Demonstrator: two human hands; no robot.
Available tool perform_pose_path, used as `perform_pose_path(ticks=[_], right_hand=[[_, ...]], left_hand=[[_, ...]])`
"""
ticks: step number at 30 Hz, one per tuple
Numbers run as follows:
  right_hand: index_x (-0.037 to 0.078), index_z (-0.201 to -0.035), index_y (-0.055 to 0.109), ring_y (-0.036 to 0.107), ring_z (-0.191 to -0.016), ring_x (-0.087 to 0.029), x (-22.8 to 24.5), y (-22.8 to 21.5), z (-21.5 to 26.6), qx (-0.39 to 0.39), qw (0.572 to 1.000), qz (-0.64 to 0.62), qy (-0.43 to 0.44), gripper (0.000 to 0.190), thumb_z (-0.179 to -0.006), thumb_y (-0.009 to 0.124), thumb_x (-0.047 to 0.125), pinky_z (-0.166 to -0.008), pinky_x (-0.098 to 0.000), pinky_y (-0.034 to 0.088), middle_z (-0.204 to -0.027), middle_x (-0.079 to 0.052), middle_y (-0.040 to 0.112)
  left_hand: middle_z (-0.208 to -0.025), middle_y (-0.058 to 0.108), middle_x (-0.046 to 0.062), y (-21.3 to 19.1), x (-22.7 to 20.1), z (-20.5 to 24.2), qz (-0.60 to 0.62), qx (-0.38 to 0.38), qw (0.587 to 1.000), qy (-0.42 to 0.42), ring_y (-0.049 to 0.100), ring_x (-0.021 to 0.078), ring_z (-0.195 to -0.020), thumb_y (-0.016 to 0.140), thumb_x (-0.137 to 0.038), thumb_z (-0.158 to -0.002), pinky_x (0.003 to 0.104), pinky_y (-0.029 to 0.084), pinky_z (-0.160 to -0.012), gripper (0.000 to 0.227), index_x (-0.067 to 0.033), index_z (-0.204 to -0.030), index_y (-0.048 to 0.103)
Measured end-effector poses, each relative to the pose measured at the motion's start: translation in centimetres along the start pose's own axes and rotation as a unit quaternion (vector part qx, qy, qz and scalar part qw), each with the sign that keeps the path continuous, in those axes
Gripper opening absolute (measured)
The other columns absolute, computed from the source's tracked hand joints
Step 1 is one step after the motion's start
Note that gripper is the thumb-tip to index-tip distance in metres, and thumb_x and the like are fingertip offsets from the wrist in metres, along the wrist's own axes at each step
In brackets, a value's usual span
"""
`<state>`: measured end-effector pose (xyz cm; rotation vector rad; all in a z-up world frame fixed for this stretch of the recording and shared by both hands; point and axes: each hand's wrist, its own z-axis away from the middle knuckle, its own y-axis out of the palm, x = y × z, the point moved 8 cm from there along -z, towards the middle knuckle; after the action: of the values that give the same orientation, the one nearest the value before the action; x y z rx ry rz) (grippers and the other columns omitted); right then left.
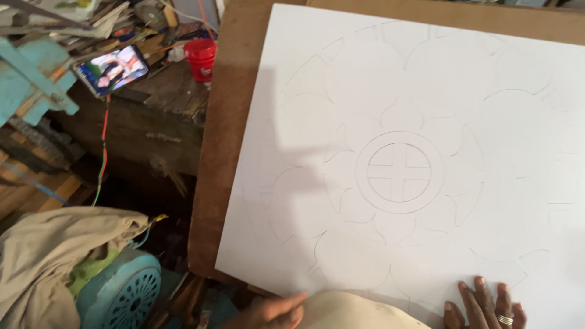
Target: The person is using a compass and a pen to draw a geometric pattern on a large white sheet of paper.
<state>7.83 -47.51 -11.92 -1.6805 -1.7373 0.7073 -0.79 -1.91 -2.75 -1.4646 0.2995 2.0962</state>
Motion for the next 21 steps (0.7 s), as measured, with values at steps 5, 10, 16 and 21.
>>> perform_pose_path(ticks=[5, 10, 16, 21], right_hand=[[0.017, -0.121, 0.076, 0.037, -0.164, -0.032, -0.1, -0.8, -2.0, 0.084, 0.991, 0.101, 0.037, 0.045, -0.092, 0.062, 0.048, -0.133, -0.051, 0.015, -0.14, -0.008, 0.07], [0.032, -0.135, 0.064, 0.023, -0.159, -0.037, -1.1, 3.4, -1.6, 0.342, 0.901, 0.265, -0.024, 0.059, -0.085, 0.056, 0.062, -0.125, -0.0615, 0.017, -0.147, -0.003, 0.056], [0.011, -0.117, 0.074, 0.041, -0.159, -0.036, -0.6, 0.9, 0.6, 0.005, 1.0, -0.004, 0.024, 0.043, -0.09, 0.064, 0.043, -0.13, -0.056, 0.019, -0.135, -0.013, 0.068], [0.012, -0.114, 0.077, 0.042, -0.159, -0.038, -1.1, 1.6, 0.3, 0.001, 1.0, 0.016, 0.018, 0.043, -0.085, 0.066, 0.041, -0.131, -0.0545, 0.017, -0.136, -0.012, 0.069]], left_hand=[[-0.166, 0.037, 0.025, -1.2, -7.6, -5.3, -0.093, -0.071, 0.962, 0.246, 0.032, 0.0408, -0.16, 0.044, -0.07, -0.101, 0.054, 0.025, -0.125, 0.088, -0.0024, -0.157, 0.036], [-0.17, 0.038, 0.011, 0.2, -5.1, -11.9, -0.602, -0.254, 0.657, 0.376, 0.029, 0.0363, -0.16, 0.05, -0.065, -0.102, 0.066, 0.014, -0.124, 0.066, -0.0272, -0.156, 0.044], [-0.167, 0.028, 0.014, -10.5, -14.9, -14.5, -0.595, -0.36, 0.656, 0.293, 0.024, 0.0383, -0.154, 0.047, -0.069, -0.094, 0.074, 0.013, -0.117, 0.083, -0.0147, -0.157, 0.037], [-0.169, 0.021, 0.018, -21.2, -27.3, -18.2, -0.551, -0.486, 0.63, 0.25, 0.015, 0.0437, -0.154, 0.045, -0.068, -0.1, 0.07, 0.008, -0.119, 0.088, -0.0068, -0.161, 0.026]])
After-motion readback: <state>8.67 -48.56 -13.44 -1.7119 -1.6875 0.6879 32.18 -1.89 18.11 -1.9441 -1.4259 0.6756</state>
